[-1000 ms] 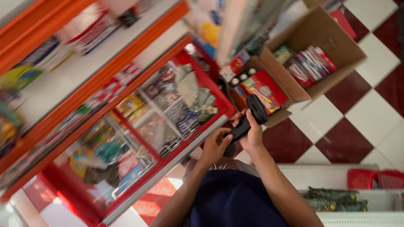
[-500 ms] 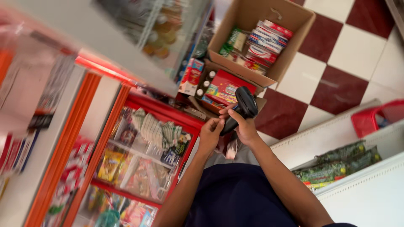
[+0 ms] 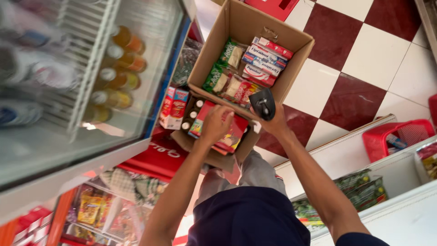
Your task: The person scans items while moving them into a box, then uses a spray bottle and a cloth to wipe down the glass top of a red freezer.
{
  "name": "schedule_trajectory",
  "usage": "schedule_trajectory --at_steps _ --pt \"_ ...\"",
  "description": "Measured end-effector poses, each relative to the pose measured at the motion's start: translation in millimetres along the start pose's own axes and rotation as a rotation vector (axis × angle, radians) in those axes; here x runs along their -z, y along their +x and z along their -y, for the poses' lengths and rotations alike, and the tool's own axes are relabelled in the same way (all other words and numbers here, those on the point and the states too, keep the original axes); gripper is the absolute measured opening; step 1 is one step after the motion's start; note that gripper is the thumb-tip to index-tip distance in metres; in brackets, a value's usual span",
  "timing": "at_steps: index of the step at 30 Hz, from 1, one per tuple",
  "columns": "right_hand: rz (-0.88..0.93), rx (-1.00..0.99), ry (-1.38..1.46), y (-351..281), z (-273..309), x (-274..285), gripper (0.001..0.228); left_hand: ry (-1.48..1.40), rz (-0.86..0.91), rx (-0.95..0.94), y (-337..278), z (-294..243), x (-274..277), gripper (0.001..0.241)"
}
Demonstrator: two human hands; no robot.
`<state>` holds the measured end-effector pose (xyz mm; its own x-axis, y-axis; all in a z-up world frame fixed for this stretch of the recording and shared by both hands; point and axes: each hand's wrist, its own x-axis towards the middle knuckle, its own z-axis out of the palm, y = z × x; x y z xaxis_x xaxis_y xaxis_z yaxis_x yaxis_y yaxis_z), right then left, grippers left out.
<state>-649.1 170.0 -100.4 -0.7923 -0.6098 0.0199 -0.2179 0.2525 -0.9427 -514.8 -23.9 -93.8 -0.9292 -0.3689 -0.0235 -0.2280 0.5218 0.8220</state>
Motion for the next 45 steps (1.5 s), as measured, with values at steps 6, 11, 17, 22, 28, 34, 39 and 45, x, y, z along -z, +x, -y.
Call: schedule_trajectory --at_steps 6,11,17,22,28,34,39,45 --pt "0.25 0.349 -0.263 94.3 -76.0 38.5 0.039 0.208 0.093 0.063 54.3 40.6 -34.9 0.015" --pt "0.51 0.342 -0.602 119.2 -106.4 41.9 0.055 0.489 0.283 0.102 73.5 66.4 -53.0 0.02" --pt "0.657 0.318 -0.789 118.7 -106.5 36.9 0.056 0.571 0.768 0.487 117.4 104.2 -86.2 0.028" --pt "0.951 0.327 -0.749 135.0 -106.1 29.9 0.06 0.612 0.887 0.459 129.3 194.2 -155.1 0.032" --pt "0.951 0.379 -0.591 132.0 -113.4 35.6 0.046 0.806 1.124 0.559 148.4 208.5 -194.3 0.039" --pt "0.957 0.363 -0.561 131.0 -117.0 31.9 0.044 0.818 1.209 0.53 163.2 210.9 -208.3 0.046" --pt "0.827 0.313 -0.59 128.9 -119.0 32.6 0.05 0.828 1.218 0.533 157.2 207.6 -219.5 0.055" --pt "0.549 0.232 -0.525 128.7 -119.8 30.6 0.042 0.784 1.308 0.521 167.5 217.1 -207.3 0.066"
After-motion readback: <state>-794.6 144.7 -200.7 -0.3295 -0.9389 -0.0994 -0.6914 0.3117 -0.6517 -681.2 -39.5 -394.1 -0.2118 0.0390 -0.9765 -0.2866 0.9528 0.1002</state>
